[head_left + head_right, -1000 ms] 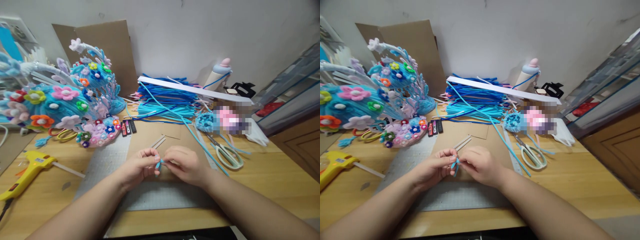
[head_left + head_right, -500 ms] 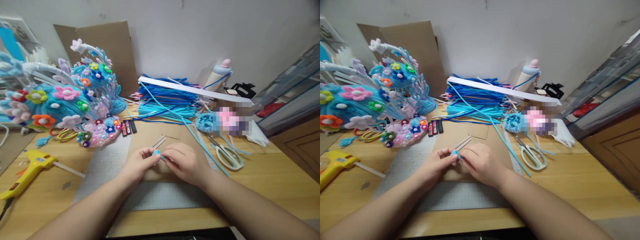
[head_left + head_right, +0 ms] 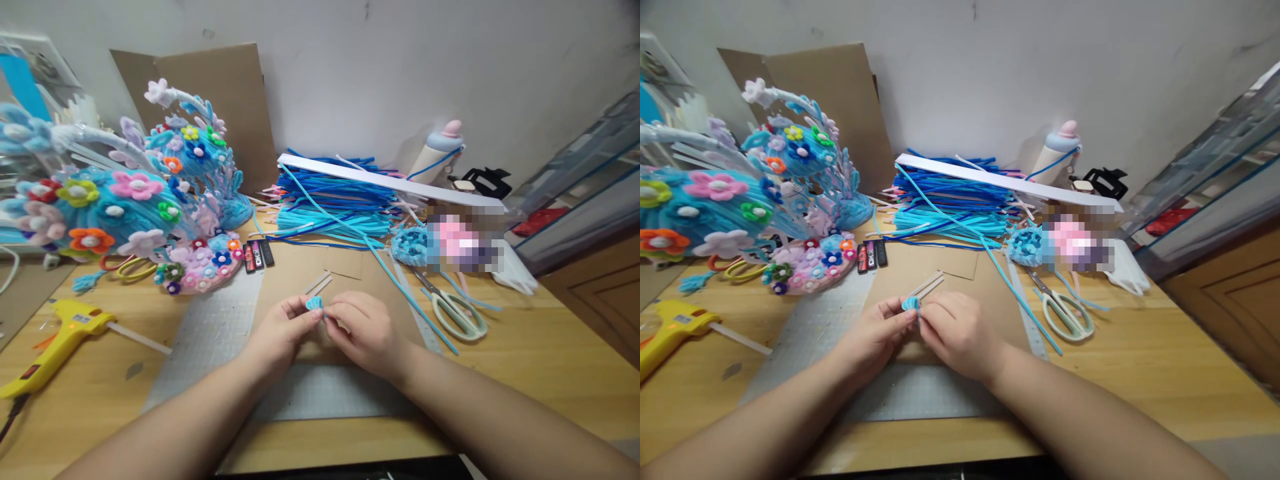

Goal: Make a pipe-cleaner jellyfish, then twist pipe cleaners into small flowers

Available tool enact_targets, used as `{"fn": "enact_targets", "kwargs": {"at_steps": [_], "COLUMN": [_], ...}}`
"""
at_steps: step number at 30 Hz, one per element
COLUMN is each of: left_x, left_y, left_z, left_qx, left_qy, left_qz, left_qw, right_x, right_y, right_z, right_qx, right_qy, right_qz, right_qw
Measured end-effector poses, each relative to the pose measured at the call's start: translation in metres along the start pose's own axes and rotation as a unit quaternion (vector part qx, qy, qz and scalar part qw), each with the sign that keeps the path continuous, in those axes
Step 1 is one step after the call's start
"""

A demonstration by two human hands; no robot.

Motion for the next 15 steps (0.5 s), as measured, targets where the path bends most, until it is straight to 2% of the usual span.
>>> {"fn": "enact_targets", "kwargs": {"at_steps": [6, 9, 11, 12, 13, 15], "left_x": [-0.004, -0.005, -0.005, -0.004, -0.003, -0.002], "left_y": [-0.003, -0.002, -0.001, 0.0, 0.0, -0.001], "left_z": [0.001, 0.001, 0.002, 0.002, 0.002, 0.003], "left_qx": [-0.004, -0.014, -0.028, -0.033, -0.035, -0.033], "left_qy": [-0.017, -0.024, -0.015, -0.008, -0.002, 0.001], "left_qz": [-0.044, -0.059, -0.057, -0.052, -0.046, -0.033], "left_qw": [0.999, 0.998, 0.998, 0.998, 0.998, 0.999], "right_x": [-0.004, -0.006, -0.01, -0.014, -0.019, -0.032], "right_y": [-0.002, 0.002, 0.009, 0.012, 0.015, 0.017], "right_z": [0.0, 0.001, 0.0, -0.002, -0.004, -0.007], "right_qx": [-0.032, -0.14, -0.251, -0.307, -0.357, -0.433], "right_qy": [0.016, 0.071, 0.104, 0.111, 0.112, 0.095], "right_qz": [0.039, 0.135, 0.235, 0.298, 0.369, 0.524], "right_qw": [0.999, 0.978, 0.933, 0.897, 0.851, 0.727]}}
Point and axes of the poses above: each hand's wrist, its own z-axis towards the middle knuckle, its own x-axis out of the back of the hand, y = z × x, the point moved 5 cm from there along z, towards the middle knuckle, and after that the axes turned 8 degrees about x, right-handed, at the moved point
